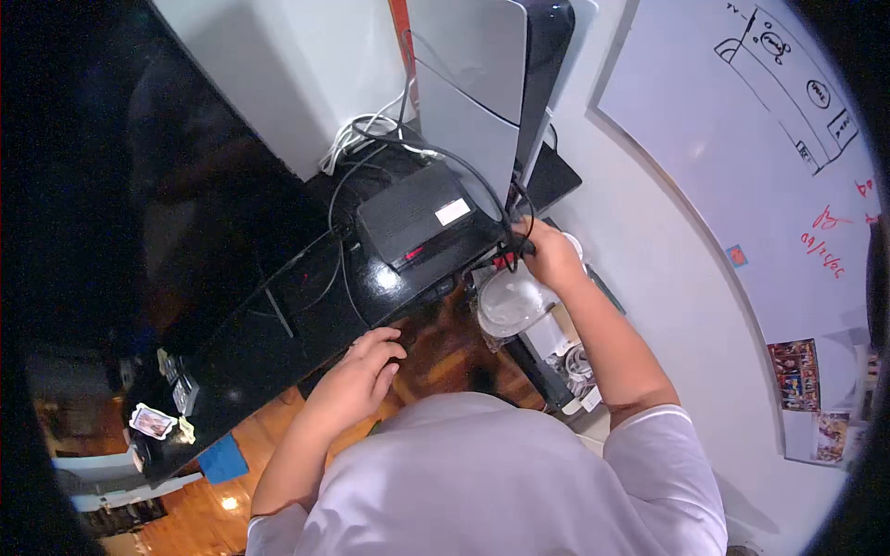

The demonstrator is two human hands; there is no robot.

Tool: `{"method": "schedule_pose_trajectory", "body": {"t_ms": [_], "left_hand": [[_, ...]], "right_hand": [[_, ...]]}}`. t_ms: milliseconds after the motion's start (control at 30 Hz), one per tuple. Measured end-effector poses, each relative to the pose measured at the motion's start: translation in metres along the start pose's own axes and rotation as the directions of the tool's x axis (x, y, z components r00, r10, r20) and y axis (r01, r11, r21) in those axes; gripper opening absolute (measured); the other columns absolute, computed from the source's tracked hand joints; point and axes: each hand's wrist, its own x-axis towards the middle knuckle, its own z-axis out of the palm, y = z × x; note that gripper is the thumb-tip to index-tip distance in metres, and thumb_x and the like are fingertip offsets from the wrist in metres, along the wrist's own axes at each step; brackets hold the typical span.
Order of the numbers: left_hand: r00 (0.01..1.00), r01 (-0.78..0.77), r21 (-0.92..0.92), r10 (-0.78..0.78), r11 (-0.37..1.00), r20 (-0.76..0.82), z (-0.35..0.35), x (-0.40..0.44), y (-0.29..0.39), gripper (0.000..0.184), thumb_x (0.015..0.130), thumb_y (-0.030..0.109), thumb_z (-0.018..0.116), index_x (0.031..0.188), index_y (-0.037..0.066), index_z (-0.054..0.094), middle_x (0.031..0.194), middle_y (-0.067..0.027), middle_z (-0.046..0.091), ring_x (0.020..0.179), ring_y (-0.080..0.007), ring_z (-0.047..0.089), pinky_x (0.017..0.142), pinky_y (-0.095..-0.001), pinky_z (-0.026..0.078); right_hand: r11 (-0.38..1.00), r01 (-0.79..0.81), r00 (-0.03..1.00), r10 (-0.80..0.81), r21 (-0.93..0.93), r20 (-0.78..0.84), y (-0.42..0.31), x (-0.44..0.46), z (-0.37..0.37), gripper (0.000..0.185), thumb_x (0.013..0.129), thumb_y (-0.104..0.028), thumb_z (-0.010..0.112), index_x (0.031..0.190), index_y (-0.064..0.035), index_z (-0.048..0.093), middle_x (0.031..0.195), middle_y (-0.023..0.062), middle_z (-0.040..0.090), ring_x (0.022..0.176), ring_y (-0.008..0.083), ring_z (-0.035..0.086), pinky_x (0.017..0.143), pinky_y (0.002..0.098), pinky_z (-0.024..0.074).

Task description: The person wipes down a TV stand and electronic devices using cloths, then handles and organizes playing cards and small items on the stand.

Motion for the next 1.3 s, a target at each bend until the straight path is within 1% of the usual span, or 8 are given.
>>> {"method": "schedule_pose_trajectory", "body": {"t_ms": [300,600,667,767,833,967,1133,1300], "left_hand": [[1.0,-0.027,0.003,0.027,1.0,0.009,0.003,-0.005,-0.006,0.019,0.083,0.008,0.054,0.101,0.003,0.052,0.121,-0.0145,0.046,0.109,-0.0347,0.048,0.092,-0.0386,0.041],[1.0,-0.002,-0.007,0.002,1.0,0.011,0.012,-0.012,-0.014,0.021,0.082,0.008,0.054,0.103,0.005,0.052,0.124,-0.0135,0.045,0.109,-0.0341,0.048,0.091,-0.0385,0.042],[0.999,0.001,0.026,-0.002,1.0,0.045,0.007,-0.014,-0.014,0.021,0.082,0.008,0.054,0.103,0.005,0.054,0.123,-0.0133,0.046,0.108,-0.0337,0.048,0.091,-0.0386,0.042],[0.999,-0.019,0.106,0.023,0.994,-0.045,0.001,-0.025,-0.033,0.02,0.082,0.009,0.055,0.101,0.005,0.055,0.121,-0.0134,0.048,0.108,-0.0334,0.049,0.09,-0.0384,0.042],[0.996,0.034,0.111,-0.024,0.993,-0.086,0.003,-0.038,-0.05,0.02,0.081,0.009,0.055,0.101,0.005,0.056,0.12,-0.0131,0.049,0.108,-0.0332,0.049,0.09,-0.0384,0.042],[0.991,0.134,0.093,-0.133,0.987,-0.018,-0.004,-0.064,-0.061,0.019,0.082,0.012,0.056,0.101,0.005,0.058,0.12,-0.0137,0.049,0.111,-0.0343,0.047,0.096,-0.0391,0.038],[0.986,0.146,0.041,-0.143,0.988,-0.084,-0.003,-0.109,-0.09,0.021,0.083,0.013,0.055,0.102,0.007,0.058,0.121,-0.013,0.049,0.111,-0.0333,0.047,0.095,-0.0395,0.039],[0.974,0.2,0.07,-0.191,0.977,-0.124,-0.006,-0.169,-0.121,0.021,0.083,0.013,0.054,0.103,0.007,0.058,0.121,-0.0127,0.051,0.111,-0.0323,0.048,0.094,-0.0392,0.04]], "right_hand": [[0.975,0.216,0.976,-0.216,0.049,-0.009,-0.012,0.003,-0.002,0.041,0.065,0.0,0.061,0.104,-0.0128,0.059,0.112,0.0086,0.058,0.095,0.031,0.057,0.082,0.0391,0.0474],[0.961,0.104,0.994,-0.091,-0.256,0.064,-0.005,-0.005,-0.006,0.043,0.067,-0.005,0.06,0.109,-0.0099,0.057,0.115,0.0099,0.056,0.096,0.0309,0.058,0.082,0.0392,0.0473],[0.925,-0.054,0.961,0.151,-0.376,0.234,-0.008,-0.003,-0.036,0.038,0.067,-0.006,0.06,0.105,-0.0089,0.06,0.109,0.0113,0.059,0.095,0.0304,0.058,0.082,0.0381,0.047],[0.922,-0.341,0.94,0.33,-0.183,-0.091,-0.015,-0.027,-0.085,0.038,0.066,0.001,0.052,0.101,-0.0076,0.063,0.106,0.0131,0.061,0.096,0.0316,0.059,0.084,0.0363,0.0464],[0.861,-0.384,0.892,0.439,0.332,-0.107,-0.025,-0.039,-0.102,0.045,0.061,0.008,0.045,0.101,-0.0039,0.062,0.106,0.018,0.058,0.099,0.0305,0.058,0.09,0.0332,0.0425],[0.973,-0.01,1.0,0.011,0.231,-0.006,-0.098,-0.026,-0.048,0.044,0.063,0.005,0.049,0.104,-0.0042,0.061,0.113,0.0185,0.056,0.11,0.0335,0.051,0.097,0.0335,0.0376],[0.972,-0.026,0.996,0.045,-0.233,0.078,-0.129,-0.013,0.048,0.048,0.065,0.004,0.055,0.112,-0.0054,0.057,0.122,0.0152,0.051,0.103,0.0336,0.054,0.086,0.0385,0.0455],[0.997,0.06,0.99,-0.052,-0.055,0.127,-0.191,-0.053,0.08,0.044,0.064,0.007,0.053,0.106,-0.0045,0.061,0.116,0.016,0.055,0.103,0.0349,0.054,0.089,0.0363,0.0439]]}}
